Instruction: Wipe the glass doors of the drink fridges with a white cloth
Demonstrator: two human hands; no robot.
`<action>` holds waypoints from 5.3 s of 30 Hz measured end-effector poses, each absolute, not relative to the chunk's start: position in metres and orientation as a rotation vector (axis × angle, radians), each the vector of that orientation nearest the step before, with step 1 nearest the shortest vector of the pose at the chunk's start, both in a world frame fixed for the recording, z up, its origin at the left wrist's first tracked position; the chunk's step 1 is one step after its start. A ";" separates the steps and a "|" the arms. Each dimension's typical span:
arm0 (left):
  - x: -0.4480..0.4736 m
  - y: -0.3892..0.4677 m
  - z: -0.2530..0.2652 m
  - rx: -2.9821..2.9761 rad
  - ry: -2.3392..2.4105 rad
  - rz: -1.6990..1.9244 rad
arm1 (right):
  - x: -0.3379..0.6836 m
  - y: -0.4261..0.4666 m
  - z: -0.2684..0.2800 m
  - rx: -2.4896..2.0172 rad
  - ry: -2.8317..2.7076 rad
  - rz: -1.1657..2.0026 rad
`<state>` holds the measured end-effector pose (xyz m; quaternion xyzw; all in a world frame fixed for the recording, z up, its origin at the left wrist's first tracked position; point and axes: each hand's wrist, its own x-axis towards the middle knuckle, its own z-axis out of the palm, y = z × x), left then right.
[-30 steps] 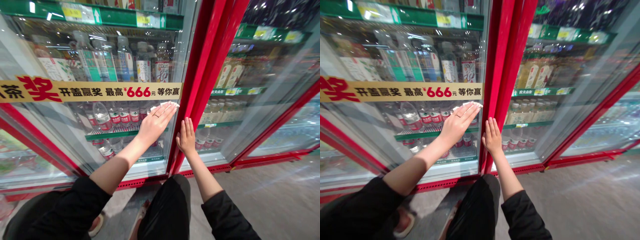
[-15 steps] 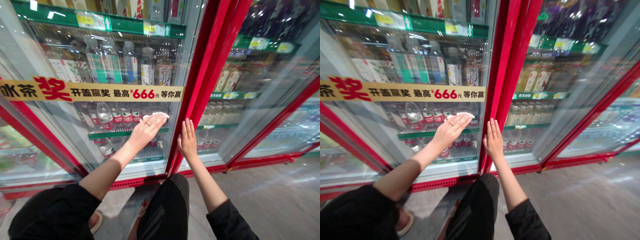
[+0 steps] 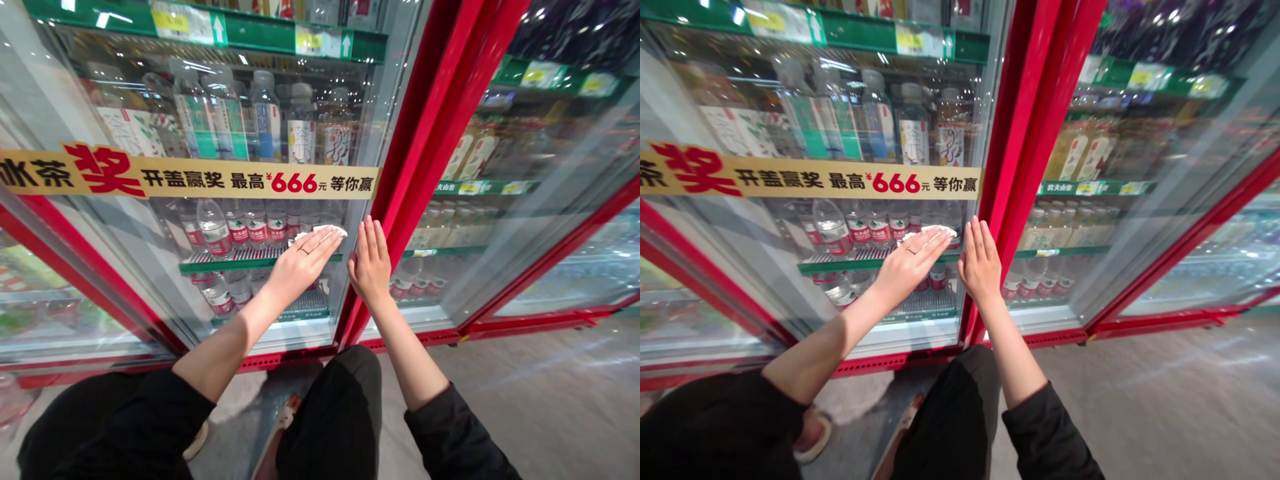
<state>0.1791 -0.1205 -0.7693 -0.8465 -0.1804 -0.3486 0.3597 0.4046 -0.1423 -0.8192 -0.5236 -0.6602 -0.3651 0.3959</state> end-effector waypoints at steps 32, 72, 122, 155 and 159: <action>0.146 -0.122 -0.770 -2.124 -0.567 -0.873 | 0.365 -0.149 -0.814 -1.300 -1.657 -0.928; 0.137 -0.126 -0.768 -2.164 -0.848 -1.021 | 0.348 -0.134 -0.827 -1.270 -1.695 -0.767; 0.153 -0.138 -0.780 -2.159 -0.902 -1.187 | 0.338 -0.124 -0.831 -1.283 -1.535 -0.793; 0.186 -0.137 -0.772 -2.275 -0.862 -1.030 | 0.362 -0.130 -0.835 -1.277 -1.528 -0.830; 0.187 -0.135 -0.755 -2.269 -0.850 -1.071 | 0.358 -0.130 -0.835 -1.276 -1.546 -0.828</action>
